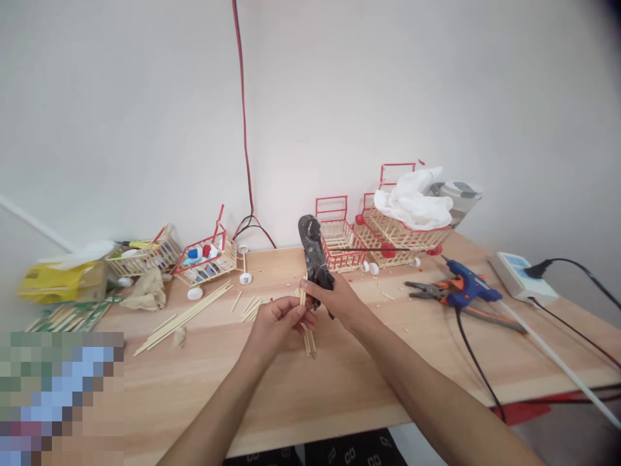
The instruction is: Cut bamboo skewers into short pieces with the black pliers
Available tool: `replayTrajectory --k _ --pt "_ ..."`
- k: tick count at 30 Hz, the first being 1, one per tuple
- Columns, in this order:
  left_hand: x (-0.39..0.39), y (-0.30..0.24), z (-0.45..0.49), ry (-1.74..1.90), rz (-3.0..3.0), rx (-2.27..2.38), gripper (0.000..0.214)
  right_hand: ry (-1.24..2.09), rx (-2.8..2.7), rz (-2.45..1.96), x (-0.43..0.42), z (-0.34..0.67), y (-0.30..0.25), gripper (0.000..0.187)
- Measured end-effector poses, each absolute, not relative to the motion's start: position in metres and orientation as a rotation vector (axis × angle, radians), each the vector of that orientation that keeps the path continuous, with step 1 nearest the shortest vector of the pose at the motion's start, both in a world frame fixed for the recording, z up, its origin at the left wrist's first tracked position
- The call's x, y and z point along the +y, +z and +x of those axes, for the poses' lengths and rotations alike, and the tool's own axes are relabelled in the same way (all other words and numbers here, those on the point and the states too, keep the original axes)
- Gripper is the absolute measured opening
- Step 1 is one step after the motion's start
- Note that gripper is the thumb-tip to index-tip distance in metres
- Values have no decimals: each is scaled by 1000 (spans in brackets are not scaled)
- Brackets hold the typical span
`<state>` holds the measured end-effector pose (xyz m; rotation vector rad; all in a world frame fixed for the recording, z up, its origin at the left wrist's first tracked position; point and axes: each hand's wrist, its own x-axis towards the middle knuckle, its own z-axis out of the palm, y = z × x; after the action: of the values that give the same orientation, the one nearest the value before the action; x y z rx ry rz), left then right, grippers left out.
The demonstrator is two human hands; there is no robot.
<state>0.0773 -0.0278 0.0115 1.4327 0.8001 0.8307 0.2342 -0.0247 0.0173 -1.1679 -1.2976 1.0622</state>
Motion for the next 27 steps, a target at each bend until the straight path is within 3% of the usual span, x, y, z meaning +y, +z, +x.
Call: replayTrajectory --k 4,9,14,27 --pt "-26 11 72 757 1374 658 33 1100 -1242 -1170 -29 232 23 32" --pt "-30 13 72 865 1518 836 18 1157 -1252 -1134 -32 230 25 33" --pt "-34 16 72 905 1595 898 18 1154 -1293 -1168 -32 231 22 32" --pt "-20 5 74 873 1129 808 30 891 -1359 -1250 -25 223 5 31"
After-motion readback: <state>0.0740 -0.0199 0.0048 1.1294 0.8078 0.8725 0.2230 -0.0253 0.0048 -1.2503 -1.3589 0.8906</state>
